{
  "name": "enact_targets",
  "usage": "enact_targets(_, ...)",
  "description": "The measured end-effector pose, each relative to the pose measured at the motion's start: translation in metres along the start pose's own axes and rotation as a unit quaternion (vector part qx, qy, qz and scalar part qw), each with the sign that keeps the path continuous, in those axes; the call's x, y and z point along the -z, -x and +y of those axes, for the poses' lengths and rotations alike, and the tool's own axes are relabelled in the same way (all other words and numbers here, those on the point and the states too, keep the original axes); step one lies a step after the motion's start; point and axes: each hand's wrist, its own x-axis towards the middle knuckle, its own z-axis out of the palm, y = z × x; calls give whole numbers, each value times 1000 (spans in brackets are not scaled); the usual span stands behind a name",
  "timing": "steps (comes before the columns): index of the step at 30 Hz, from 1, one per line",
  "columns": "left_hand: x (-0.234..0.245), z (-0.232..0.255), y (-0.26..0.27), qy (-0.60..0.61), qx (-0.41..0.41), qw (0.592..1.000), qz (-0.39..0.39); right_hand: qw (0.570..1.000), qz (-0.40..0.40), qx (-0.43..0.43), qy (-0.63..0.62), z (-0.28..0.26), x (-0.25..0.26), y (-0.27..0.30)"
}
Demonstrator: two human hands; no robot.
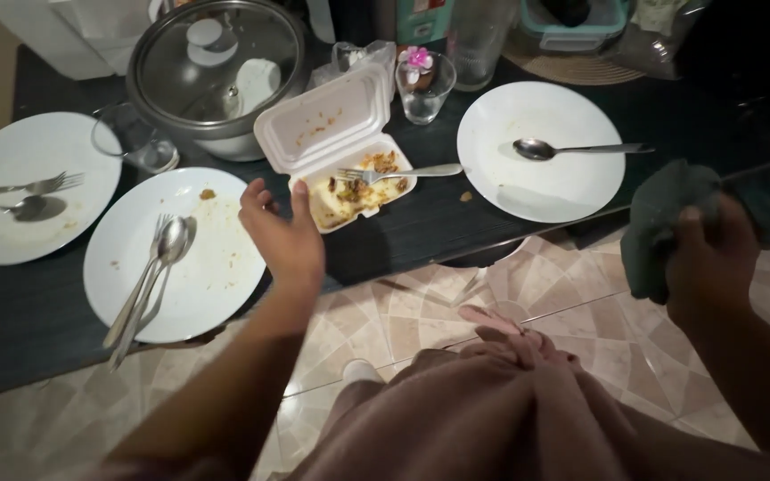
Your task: Tidying up a table by organizing plates, utensils, and food containers, and wiping the surface.
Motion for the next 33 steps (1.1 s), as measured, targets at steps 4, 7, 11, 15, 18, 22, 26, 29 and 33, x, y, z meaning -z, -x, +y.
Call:
enact_targets(4,0,61,31,101,-28,991,-87,997,26,1,-72,-18,6,12)
enact_targets(7,-38,75,53,182,133,922,-314,995,40,2,-93,-12,20,3)
enact_targets(11,-90,97,70,164,194,879,-403,991,51,-1,-123,6,41,-27)
enact_targets(15,-152,94,94,155,308,829,-440,987,35,21,-152,53,57,-75)
enact_targets(18,-187,105,109,172,353,835,-387,984,24,-15,-174,48,61,-106)
enact_targets(22,-208,137,121,113,390,872,-272,979,0,-92,-181,63,74,-157)
enact_targets(26,-216,168,137,41,373,906,-196,968,-55,-56,-240,118,71,-207)
enact_targets(29,-239,151,152,19,274,955,-112,971,-70,-30,-228,133,65,-230)
enact_targets(33,-257,152,160,101,207,972,-41,986,-90,52,-133,146,50,-260)
